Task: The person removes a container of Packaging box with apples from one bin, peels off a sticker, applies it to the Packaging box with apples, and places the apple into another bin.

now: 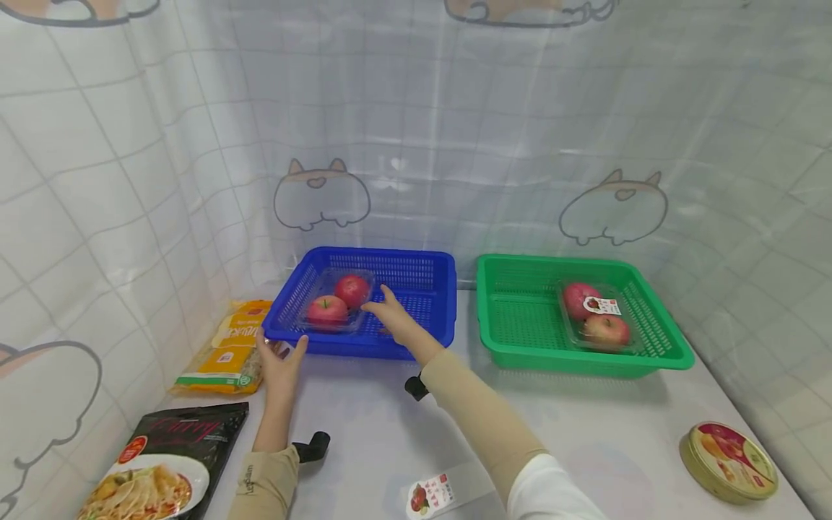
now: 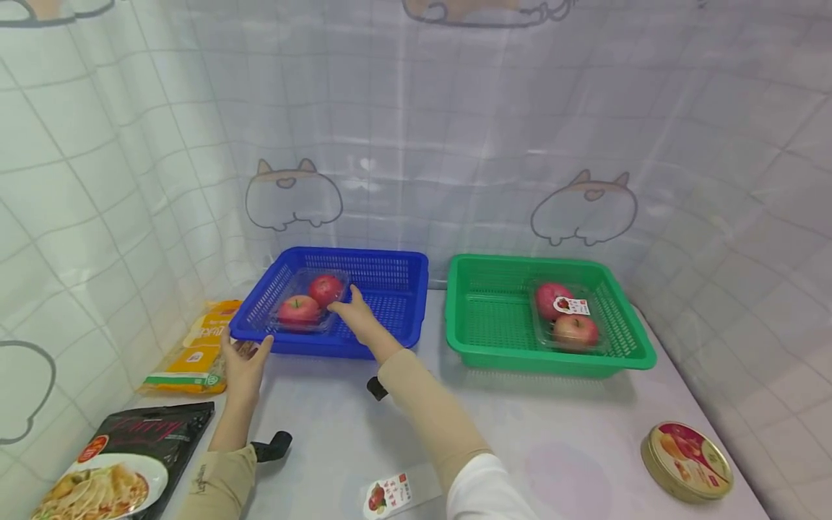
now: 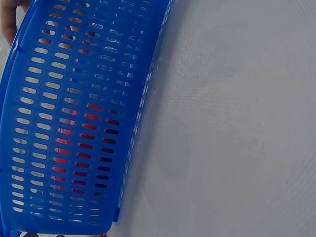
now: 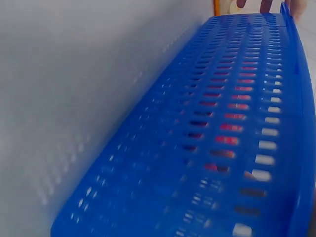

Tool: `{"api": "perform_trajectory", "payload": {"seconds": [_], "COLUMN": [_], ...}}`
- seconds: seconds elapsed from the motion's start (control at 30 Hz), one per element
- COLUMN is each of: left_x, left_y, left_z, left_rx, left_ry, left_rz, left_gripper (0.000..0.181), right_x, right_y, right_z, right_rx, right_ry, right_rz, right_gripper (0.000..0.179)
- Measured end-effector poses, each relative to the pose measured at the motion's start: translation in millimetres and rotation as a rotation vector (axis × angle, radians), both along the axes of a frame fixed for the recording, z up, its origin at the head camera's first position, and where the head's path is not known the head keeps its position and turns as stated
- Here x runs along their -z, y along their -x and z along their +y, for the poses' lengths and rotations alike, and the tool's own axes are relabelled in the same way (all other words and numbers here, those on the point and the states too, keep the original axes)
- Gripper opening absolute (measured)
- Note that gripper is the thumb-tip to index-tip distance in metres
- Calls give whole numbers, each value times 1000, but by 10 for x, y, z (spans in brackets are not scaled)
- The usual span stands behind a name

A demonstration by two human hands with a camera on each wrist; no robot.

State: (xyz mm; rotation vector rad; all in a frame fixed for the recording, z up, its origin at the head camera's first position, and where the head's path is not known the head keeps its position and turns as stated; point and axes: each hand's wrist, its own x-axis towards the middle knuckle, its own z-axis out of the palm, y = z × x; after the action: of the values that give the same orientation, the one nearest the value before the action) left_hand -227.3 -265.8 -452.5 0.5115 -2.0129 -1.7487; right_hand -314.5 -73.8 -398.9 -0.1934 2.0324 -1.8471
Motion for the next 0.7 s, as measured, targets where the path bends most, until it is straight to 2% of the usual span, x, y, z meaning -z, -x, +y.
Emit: {"api": "perform_trajectory", "payload": {"seconds": [0.1, 0.27, 0.47, 0.57, 0.7], "left_x": [8, 10, 49, 69, 66], "left_y": [2, -5, -27, -47, -58], "left_z": [-6, 4, 27, 43, 60], "left_rx": [-3, -5, -4, -2, -4], "left_ry": [7, -3, -4, -2, -1], "left_rz": [4, 16, 38, 37, 38], "left_gripper": [92, 92, 92, 91, 91], "right_x": [11, 62, 134, 184, 207], "right_y": [34, 89, 113, 126, 147], "right_z": [-71, -142, -184, -208, -250], "right_rx": [11, 37, 77, 97, 106], "right_ry": [49, 47, 99, 87, 61], "right_rz": [-67, -130, -238, -285, -304], "right_gripper": [78, 78, 75, 68, 60]}}
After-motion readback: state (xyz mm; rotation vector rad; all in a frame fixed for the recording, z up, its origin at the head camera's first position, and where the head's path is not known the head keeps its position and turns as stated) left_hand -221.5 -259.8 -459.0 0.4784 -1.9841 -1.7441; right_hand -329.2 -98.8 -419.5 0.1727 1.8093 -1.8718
